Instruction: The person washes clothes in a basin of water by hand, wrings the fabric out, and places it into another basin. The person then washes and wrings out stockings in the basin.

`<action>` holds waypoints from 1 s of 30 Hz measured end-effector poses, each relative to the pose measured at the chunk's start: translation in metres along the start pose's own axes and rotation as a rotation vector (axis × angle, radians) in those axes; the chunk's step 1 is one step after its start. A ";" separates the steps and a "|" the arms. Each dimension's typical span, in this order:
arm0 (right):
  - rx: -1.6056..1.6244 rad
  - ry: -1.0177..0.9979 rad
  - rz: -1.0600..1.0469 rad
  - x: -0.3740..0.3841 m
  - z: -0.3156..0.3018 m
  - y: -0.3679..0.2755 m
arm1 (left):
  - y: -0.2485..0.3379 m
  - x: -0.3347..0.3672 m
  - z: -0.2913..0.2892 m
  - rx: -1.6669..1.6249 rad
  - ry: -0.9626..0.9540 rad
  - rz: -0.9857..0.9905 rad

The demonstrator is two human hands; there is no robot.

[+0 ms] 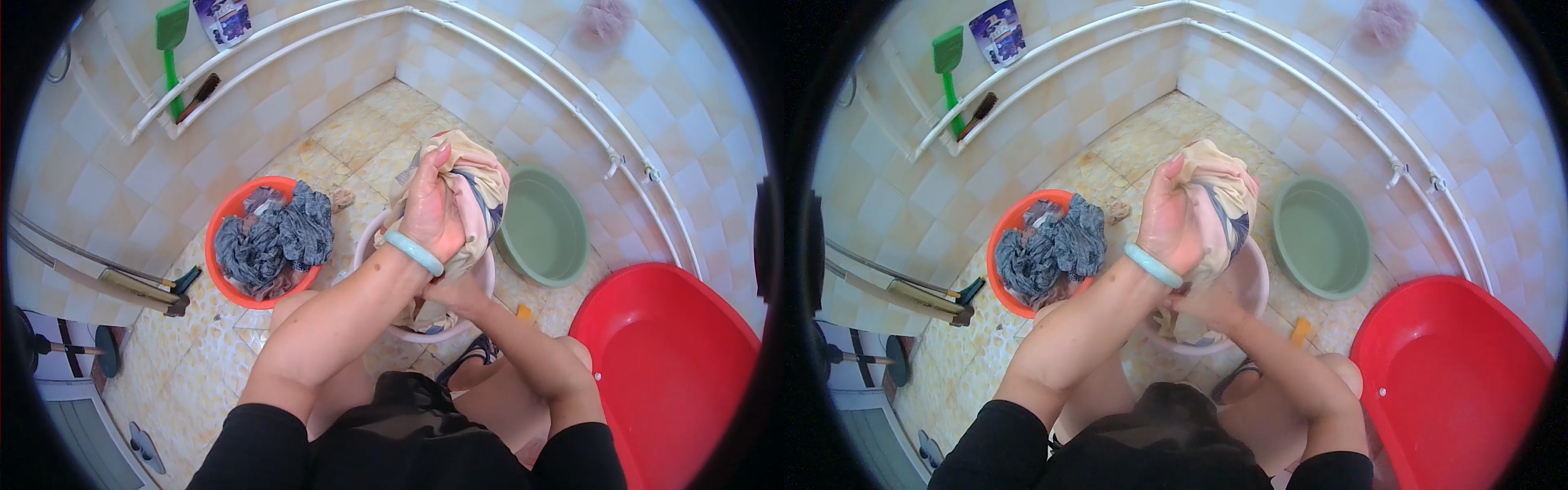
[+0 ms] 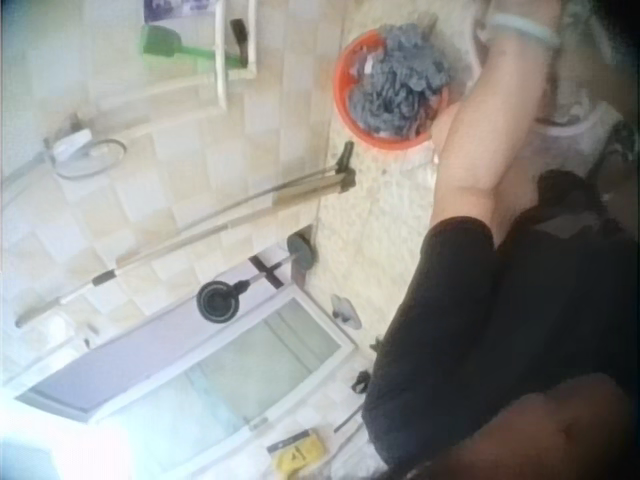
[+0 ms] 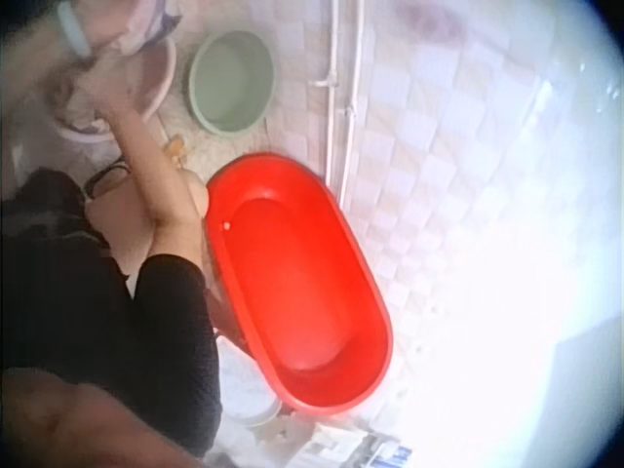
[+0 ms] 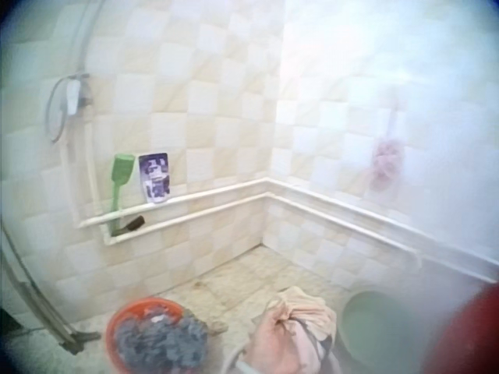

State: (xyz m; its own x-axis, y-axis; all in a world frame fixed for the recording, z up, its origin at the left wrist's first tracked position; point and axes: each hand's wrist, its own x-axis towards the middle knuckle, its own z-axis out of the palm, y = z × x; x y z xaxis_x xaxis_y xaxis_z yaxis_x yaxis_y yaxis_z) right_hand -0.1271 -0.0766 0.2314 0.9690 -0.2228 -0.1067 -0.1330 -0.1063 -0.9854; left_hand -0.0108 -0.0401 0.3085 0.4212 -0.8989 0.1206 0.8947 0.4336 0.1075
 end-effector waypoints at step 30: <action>0.034 0.643 -0.447 -0.025 -0.103 -0.149 | 0.028 -0.010 -0.017 0.674 0.347 -0.351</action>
State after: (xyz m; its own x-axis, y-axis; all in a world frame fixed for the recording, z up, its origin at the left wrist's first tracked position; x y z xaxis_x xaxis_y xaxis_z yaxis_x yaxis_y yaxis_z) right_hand -0.1525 -0.1546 0.3947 0.6171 -0.6844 0.3884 0.2573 -0.2910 -0.9215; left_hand 0.0126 -0.0205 0.2933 0.2549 -0.9092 -0.3292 0.7484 -0.0301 0.6626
